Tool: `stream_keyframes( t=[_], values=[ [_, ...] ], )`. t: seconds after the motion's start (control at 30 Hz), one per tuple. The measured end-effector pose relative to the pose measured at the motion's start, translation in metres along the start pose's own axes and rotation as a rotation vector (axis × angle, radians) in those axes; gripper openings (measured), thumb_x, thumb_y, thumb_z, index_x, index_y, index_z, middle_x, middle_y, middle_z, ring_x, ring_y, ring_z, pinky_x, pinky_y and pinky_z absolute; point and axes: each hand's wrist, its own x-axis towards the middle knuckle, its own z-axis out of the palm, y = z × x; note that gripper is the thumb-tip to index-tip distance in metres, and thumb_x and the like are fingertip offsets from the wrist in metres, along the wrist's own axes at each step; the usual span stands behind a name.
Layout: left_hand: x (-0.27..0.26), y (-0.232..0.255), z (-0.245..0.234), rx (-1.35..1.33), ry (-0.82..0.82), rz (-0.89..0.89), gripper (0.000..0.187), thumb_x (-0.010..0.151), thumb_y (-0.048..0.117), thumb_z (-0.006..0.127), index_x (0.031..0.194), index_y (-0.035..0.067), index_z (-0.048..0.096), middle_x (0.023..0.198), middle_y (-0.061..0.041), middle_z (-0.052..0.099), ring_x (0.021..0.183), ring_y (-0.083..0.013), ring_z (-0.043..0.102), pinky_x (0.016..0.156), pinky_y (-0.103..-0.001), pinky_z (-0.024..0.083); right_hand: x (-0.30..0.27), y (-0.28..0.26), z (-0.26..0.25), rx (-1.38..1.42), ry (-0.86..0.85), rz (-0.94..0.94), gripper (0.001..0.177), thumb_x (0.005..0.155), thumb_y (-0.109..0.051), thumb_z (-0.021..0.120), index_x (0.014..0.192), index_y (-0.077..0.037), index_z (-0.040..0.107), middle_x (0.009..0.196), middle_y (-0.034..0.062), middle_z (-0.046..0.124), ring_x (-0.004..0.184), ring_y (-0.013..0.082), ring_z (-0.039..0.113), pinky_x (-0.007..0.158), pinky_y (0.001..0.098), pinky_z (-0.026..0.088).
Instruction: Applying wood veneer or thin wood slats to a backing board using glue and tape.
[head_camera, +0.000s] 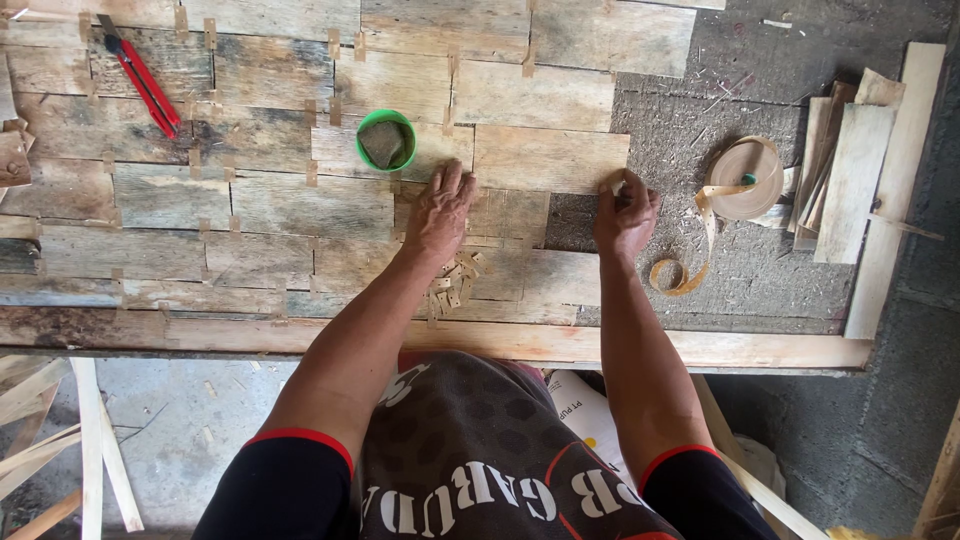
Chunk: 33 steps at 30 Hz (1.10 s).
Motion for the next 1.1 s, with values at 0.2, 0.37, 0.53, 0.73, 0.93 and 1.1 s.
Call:
stream_keyframes(
  t=[0.2, 0.37, 0.53, 0.73, 0.93, 1.1],
  values=[
    [0.001, 0.000, -0.007, 0.007, 0.010, 0.019, 0.061, 0.085, -0.007, 0.062, 0.145, 0.004, 0.054, 0.153, -0.024, 0.042, 0.139, -0.0390, 0.047, 0.108, -0.041, 0.052, -0.002, 0.000, -0.002, 0.016, -0.003, 0.011, 0.035, 0.087, -0.032, 0.084, 0.119, -0.030, 0.071, 0.111, 0.0036, 0.063, 0.095, 0.0204, 0.067, 0.080, 0.0397, 0.064],
    [0.001, 0.001, -0.006, 0.042, 0.003, 0.022, 0.063, 0.085, -0.006, 0.063, 0.146, 0.004, 0.052, 0.152, -0.024, 0.041, 0.137, -0.0385, 0.047, 0.106, -0.040, 0.053, -0.004, -0.002, -0.004, 0.052, -0.011, 0.043, 0.034, 0.085, -0.030, 0.083, 0.118, -0.031, 0.072, 0.114, 0.0057, 0.061, 0.096, 0.0202, 0.067, 0.076, 0.0372, 0.066],
    [0.001, 0.001, -0.007, 0.090, -0.011, 0.031, 0.066, 0.084, -0.007, 0.063, 0.148, 0.005, 0.051, 0.152, -0.024, 0.040, 0.136, -0.0376, 0.047, 0.106, -0.038, 0.053, -0.003, 0.003, 0.000, 0.017, 0.006, 0.002, 0.035, 0.086, -0.031, 0.085, 0.119, -0.031, 0.072, 0.113, 0.0054, 0.062, 0.095, 0.0213, 0.067, 0.078, 0.0394, 0.064],
    [0.003, 0.003, -0.015, 0.043, -0.053, 0.017, 0.063, 0.086, -0.009, 0.060, 0.147, 0.003, 0.051, 0.153, -0.023, 0.040, 0.138, -0.0374, 0.048, 0.104, -0.037, 0.055, -0.002, 0.006, -0.005, 0.004, -0.028, -0.004, 0.036, 0.088, -0.033, 0.083, 0.122, -0.031, 0.072, 0.114, 0.0075, 0.061, 0.095, 0.0230, 0.066, 0.076, 0.0401, 0.064],
    [0.002, 0.003, -0.015, 0.028, -0.062, 0.000, 0.061, 0.085, -0.010, 0.059, 0.144, 0.002, 0.052, 0.153, -0.023, 0.041, 0.139, -0.0378, 0.047, 0.104, -0.039, 0.055, -0.003, 0.007, -0.005, 0.000, -0.009, -0.062, 0.039, 0.087, -0.033, 0.083, 0.124, -0.031, 0.070, 0.113, 0.0066, 0.063, 0.095, 0.0225, 0.067, 0.076, 0.0401, 0.064],
    [0.001, 0.001, -0.010, 0.022, -0.006, 0.017, 0.064, 0.083, -0.007, 0.061, 0.145, 0.004, 0.052, 0.154, -0.023, 0.040, 0.139, -0.0380, 0.046, 0.106, -0.040, 0.054, -0.002, 0.018, -0.003, 0.022, -0.006, -0.106, 0.039, 0.088, -0.032, 0.082, 0.125, -0.029, 0.070, 0.113, 0.0047, 0.063, 0.096, 0.0209, 0.066, 0.077, 0.0387, 0.063]
  ],
)
